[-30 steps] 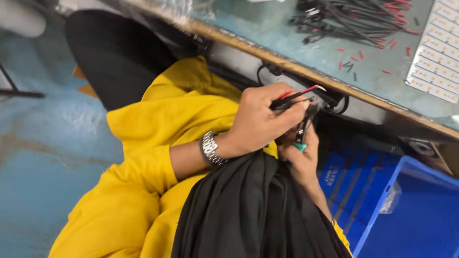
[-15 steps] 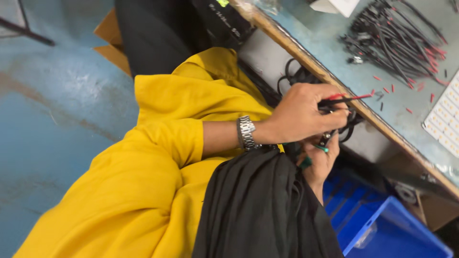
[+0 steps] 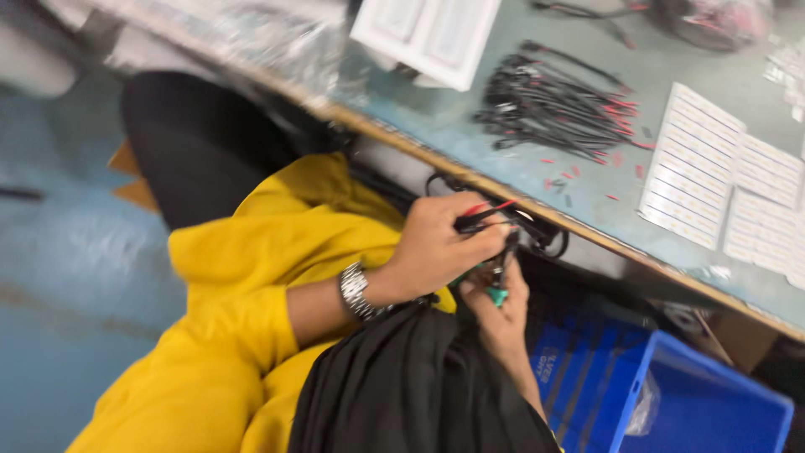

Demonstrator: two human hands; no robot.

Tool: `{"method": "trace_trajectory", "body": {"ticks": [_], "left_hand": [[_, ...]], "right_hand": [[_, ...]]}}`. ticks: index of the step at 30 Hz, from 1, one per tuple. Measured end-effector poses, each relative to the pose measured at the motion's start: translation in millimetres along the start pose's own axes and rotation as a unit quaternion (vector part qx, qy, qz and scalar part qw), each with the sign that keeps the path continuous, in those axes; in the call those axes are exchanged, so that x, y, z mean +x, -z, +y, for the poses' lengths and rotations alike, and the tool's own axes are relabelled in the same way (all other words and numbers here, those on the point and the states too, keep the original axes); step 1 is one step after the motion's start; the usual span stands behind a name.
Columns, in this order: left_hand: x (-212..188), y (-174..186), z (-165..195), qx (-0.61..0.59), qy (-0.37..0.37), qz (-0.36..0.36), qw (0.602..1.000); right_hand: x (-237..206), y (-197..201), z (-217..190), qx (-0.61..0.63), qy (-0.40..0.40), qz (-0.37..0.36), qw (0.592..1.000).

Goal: The person strips the insulation from the ends of black and red wires using wire strippers. They repeatedly pick up wires, strip both ends, and place the finished wires on the table. The person also uses a small metal container to clean the stripped wire ends.

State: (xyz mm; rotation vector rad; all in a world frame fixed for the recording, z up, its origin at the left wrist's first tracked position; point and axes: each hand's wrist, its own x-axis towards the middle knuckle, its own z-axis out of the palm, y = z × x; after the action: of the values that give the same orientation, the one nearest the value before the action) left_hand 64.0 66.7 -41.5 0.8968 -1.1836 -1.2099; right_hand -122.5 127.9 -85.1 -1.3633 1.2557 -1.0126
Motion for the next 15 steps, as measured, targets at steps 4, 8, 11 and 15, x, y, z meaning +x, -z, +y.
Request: {"method": "trace_trajectory", "body": {"ticks": [4, 8, 11, 15], "left_hand": [[1.7, -6.9, 1.2, -0.046, 0.069, -0.009, 0.997], [2.2, -8.2, -2.8, -0.124, 0.086, -0.031, 0.988], [2.2, -7.3, -6.1, -0.084, 0.064, -0.034, 0.994], [3.5, -7.6, -8.3, -0.108, 0.088, -0.043, 0.989]], "right_hand": [[1.6, -1.0, -4.5, 0.015, -0.022, -0.002, 1.0], [6.5, -6.7, -9.8, 0.01, -0.007, 0.007, 1.0], [10.8, -11.1, -18.1, -0.079, 0.042, 0.022, 0.996], [15.0, -14.5, -29.7, -0.108, 0.037, 0.04, 0.993]]}}
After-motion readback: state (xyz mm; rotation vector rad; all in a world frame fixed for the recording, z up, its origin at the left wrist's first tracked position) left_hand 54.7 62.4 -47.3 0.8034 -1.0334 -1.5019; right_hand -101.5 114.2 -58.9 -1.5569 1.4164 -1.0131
